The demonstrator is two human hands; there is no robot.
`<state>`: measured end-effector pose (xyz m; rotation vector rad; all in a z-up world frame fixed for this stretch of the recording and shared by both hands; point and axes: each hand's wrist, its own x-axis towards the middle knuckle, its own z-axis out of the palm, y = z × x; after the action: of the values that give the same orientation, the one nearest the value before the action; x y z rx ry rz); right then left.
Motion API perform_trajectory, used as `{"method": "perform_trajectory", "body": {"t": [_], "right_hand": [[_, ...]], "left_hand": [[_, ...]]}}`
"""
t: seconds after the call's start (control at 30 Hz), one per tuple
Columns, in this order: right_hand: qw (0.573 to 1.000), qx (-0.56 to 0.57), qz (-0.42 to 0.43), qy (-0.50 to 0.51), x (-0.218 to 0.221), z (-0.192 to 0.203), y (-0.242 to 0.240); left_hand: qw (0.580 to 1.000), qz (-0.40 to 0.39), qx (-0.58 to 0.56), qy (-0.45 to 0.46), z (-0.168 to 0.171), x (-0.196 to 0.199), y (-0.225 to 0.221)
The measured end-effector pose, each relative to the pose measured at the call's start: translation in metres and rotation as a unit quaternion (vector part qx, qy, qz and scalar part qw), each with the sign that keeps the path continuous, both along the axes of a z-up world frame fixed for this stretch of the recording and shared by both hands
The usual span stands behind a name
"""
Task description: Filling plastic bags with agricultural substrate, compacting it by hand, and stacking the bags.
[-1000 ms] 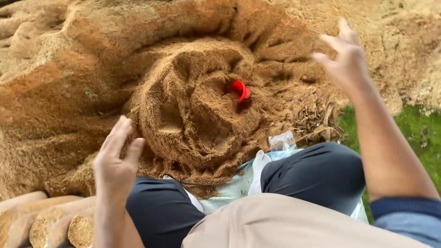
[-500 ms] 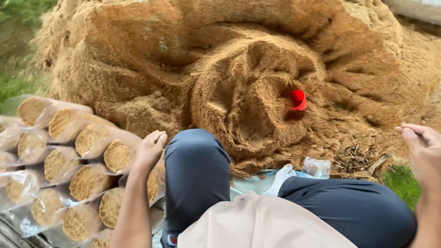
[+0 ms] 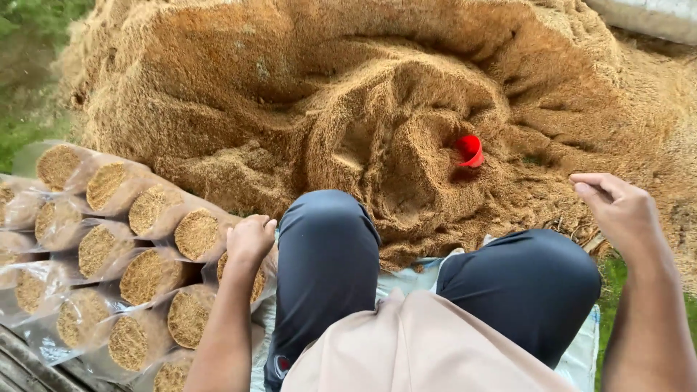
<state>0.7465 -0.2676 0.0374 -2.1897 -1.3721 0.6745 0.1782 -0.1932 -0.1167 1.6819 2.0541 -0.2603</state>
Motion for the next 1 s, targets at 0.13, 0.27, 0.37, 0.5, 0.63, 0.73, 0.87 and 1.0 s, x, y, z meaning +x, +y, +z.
{"method": "perform_trajectory", "body": {"t": [0.13, 0.27, 0.37, 0.5, 0.63, 0.73, 0.87, 1.0], "right_hand": [[1.0, -0.005, -0.016, -0.011, -0.031, 0.014, -0.012], [0.994, 0.086, -0.069, 0.025, -0.03, 0.004, -0.028], [0.993, 0.112, -0.026, -0.012, -0.014, -0.003, -0.038], [0.981, 0.188, -0.051, 0.013, -0.03, 0.005, -0.041], [0.99, 0.114, -0.084, 0.029, -0.029, -0.002, -0.029], [0.974, 0.093, 0.195, -0.066, -0.023, -0.017, -0.025], [0.979, -0.176, 0.084, -0.063, -0.053, 0.027, -0.041], [0.985, 0.021, 0.123, 0.119, -0.054, 0.022, -0.064]], "left_hand": [[0.999, -0.013, -0.019, 0.034, -0.009, -0.006, -0.001], [1.0, -0.011, 0.005, -0.02, -0.026, -0.016, 0.007], [0.996, -0.026, 0.069, -0.04, -0.04, -0.018, 0.012], [0.979, 0.077, 0.167, -0.084, 0.043, 0.024, 0.006], [0.923, -0.076, 0.302, -0.225, 0.111, 0.052, -0.003], [0.853, -0.163, 0.412, -0.276, 0.175, 0.081, -0.017], [0.822, -0.227, 0.334, -0.402, 0.229, 0.105, -0.029], [0.752, -0.354, 0.346, -0.435, 0.276, 0.118, -0.042]]}}
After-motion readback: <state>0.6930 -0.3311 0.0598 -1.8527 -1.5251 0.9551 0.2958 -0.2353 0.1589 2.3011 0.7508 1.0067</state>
